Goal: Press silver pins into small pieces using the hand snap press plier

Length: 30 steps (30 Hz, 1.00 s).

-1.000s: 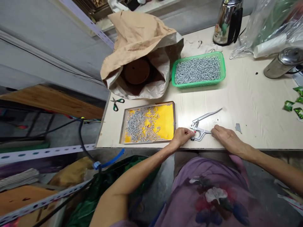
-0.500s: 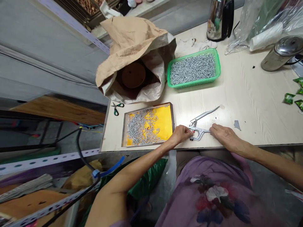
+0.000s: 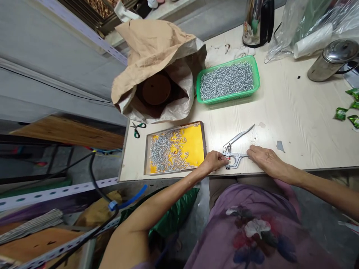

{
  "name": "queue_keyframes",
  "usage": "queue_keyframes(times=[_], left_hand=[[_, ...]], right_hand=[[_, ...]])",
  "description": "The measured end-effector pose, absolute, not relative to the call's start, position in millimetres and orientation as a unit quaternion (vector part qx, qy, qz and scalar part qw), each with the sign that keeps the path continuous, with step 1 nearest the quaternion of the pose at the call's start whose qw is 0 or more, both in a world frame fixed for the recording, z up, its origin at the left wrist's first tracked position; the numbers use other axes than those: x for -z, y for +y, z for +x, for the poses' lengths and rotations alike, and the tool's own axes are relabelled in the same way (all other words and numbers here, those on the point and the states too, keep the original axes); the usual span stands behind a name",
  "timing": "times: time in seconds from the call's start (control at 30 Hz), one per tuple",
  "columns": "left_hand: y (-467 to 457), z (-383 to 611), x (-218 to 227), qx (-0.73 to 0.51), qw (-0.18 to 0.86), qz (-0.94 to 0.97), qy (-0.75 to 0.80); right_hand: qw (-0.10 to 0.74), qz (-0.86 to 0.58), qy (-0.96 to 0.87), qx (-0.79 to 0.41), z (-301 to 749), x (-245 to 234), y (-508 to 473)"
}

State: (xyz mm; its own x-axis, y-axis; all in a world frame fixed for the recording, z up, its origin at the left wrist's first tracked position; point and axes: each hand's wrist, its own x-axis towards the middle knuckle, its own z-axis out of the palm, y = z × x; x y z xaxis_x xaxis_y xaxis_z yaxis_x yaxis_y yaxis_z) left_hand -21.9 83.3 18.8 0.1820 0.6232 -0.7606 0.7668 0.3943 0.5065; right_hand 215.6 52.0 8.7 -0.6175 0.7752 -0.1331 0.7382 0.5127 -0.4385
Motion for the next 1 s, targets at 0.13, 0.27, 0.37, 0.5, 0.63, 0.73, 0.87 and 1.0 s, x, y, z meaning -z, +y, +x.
queue_keyframes(times=[0.13,0.27,0.37,0.5,0.63,0.73,0.87,1.0], left_hand=[[78,-22,-13,0.040,0.614,0.461,0.639],[77,-22,-12,0.035,0.616,0.460,0.639],[77,-22,-12,0.040,0.613,0.454,0.646],[77,-22,-12,0.036,0.617,0.460,0.637],[77,-23,-11,0.039,0.613,0.466,0.638],[76,-23,-11,0.038,0.612,0.466,0.638],[76,-22,-12,0.041,0.615,0.459,0.640],[78,-21,-13,0.049,0.612,0.458,0.643]], right_hand=[[0.066,-0.417,-0.878,-0.227,217,-12,51],[0.049,-0.421,-0.881,-0.212,217,-14,49],[0.033,-0.428,-0.881,-0.198,218,-14,50],[0.043,-0.436,-0.886,-0.151,225,-14,70],[0.025,-0.424,-0.898,-0.113,232,-8,100],[0.004,-0.397,-0.910,-0.117,231,-3,111],[-0.009,-0.391,-0.916,-0.088,228,-4,105],[0.014,-0.392,-0.916,-0.085,227,-12,94]])
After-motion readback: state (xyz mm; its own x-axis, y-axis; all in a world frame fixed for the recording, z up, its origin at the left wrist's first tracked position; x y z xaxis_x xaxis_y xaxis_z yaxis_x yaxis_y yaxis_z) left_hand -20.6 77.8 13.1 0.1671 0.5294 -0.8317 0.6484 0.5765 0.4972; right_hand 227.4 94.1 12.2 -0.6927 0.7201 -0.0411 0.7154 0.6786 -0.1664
